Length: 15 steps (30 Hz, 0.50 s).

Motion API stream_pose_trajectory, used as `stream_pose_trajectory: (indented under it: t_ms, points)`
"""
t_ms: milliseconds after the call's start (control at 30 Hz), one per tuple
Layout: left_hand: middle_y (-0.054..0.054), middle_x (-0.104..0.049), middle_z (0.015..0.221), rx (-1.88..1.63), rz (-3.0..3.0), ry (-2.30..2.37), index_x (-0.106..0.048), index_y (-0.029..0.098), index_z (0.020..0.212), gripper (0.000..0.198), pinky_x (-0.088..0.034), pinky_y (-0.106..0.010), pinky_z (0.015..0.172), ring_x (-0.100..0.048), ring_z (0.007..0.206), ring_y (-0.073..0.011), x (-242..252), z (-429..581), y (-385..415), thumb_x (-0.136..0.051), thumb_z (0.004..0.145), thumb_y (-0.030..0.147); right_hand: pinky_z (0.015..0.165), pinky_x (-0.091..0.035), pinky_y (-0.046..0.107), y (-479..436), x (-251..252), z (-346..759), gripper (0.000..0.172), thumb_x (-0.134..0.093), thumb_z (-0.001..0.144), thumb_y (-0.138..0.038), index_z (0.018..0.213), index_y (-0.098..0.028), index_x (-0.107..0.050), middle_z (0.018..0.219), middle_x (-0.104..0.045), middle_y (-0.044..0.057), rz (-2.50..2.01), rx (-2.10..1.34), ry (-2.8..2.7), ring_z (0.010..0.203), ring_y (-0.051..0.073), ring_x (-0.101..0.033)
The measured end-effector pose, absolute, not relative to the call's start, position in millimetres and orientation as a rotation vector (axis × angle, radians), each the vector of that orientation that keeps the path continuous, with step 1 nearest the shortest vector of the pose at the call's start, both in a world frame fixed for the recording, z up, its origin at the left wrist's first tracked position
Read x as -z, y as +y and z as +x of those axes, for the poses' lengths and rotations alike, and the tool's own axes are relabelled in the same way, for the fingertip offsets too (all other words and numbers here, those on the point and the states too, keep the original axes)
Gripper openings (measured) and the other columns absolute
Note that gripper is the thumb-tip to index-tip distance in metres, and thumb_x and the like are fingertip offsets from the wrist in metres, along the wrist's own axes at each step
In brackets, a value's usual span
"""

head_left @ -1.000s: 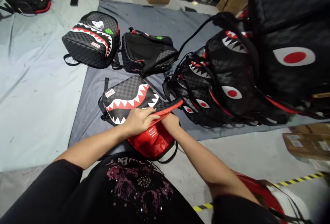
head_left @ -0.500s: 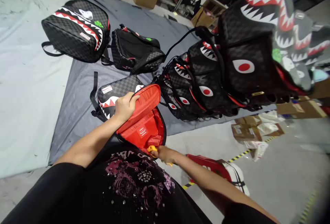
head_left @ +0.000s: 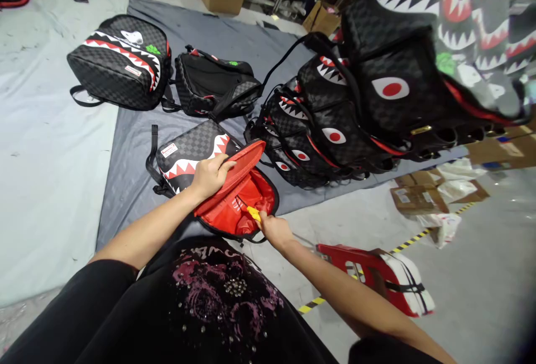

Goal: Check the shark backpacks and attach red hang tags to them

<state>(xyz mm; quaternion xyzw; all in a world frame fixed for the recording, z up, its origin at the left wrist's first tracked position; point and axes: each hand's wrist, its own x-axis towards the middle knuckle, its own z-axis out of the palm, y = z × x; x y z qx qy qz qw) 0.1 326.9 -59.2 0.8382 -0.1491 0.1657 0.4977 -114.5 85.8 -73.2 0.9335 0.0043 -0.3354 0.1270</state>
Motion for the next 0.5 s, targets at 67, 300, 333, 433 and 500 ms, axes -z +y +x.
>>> stream_pose_trajectory:
  t_ms: [67,300,333,433,500]
  points:
    - [-0.002,-0.064,0.063,-0.419,1.991,-0.405,-0.066,0.019,0.087,0.029,-0.037,-0.025,0.058,-0.06,0.055,-0.0151,57,-4,320,-0.047,0.097,0.039,0.092,-0.045,0.037,93,88,-108,0.039,-0.041,0.099,-0.04,0.125,-0.012,-0.051,0.109,-0.068,0.022,2.785,0.903,0.147,0.105,0.03,-0.066]
    - [-0.002,-0.062,0.062,-0.46,2.008,-0.516,-0.063,0.019,0.081,0.031,-0.036,-0.024,0.055,-0.057,0.054,-0.0137,60,-11,312,-0.046,0.095,0.04,0.084,-0.048,0.033,122,140,-61,0.036,-0.037,0.101,-0.03,0.13,-0.01,-0.044,0.111,-0.068,0.022,2.972,0.642,-0.032,0.103,0.028,-0.068]
    - [-0.001,-0.061,0.061,-0.48,2.02,-0.457,-0.062,0.019,0.079,0.03,-0.036,-0.024,0.055,-0.055,0.054,-0.0134,61,-10,316,-0.046,0.095,0.039,0.081,-0.049,0.033,124,145,-62,0.038,-0.032,0.102,-0.029,0.132,-0.007,-0.042,0.109,-0.068,0.024,2.985,0.608,-0.114,0.1,0.028,-0.069]
    - [0.002,-0.053,0.056,-0.525,2.054,-0.317,-0.058,0.02,0.073,0.031,-0.034,-0.024,0.055,-0.048,0.05,-0.0116,64,-5,325,-0.045,0.094,0.038,0.081,-0.049,0.03,125,155,-68,0.039,-0.035,0.102,-0.03,0.134,-0.008,-0.041,0.107,-0.069,0.022,3.061,0.586,-0.15,0.1,0.026,-0.07]
    - [0.003,-0.05,0.054,-0.528,2.066,-0.323,-0.057,0.019,0.072,0.03,-0.032,-0.024,0.054,-0.045,0.049,-0.0109,65,-2,328,-0.046,0.093,0.038,0.086,-0.048,0.028,120,157,-70,0.041,-0.048,0.098,-0.034,0.133,-0.013,-0.043,0.111,-0.069,0.018,3.123,0.601,-0.06,0.105,0.024,-0.068]
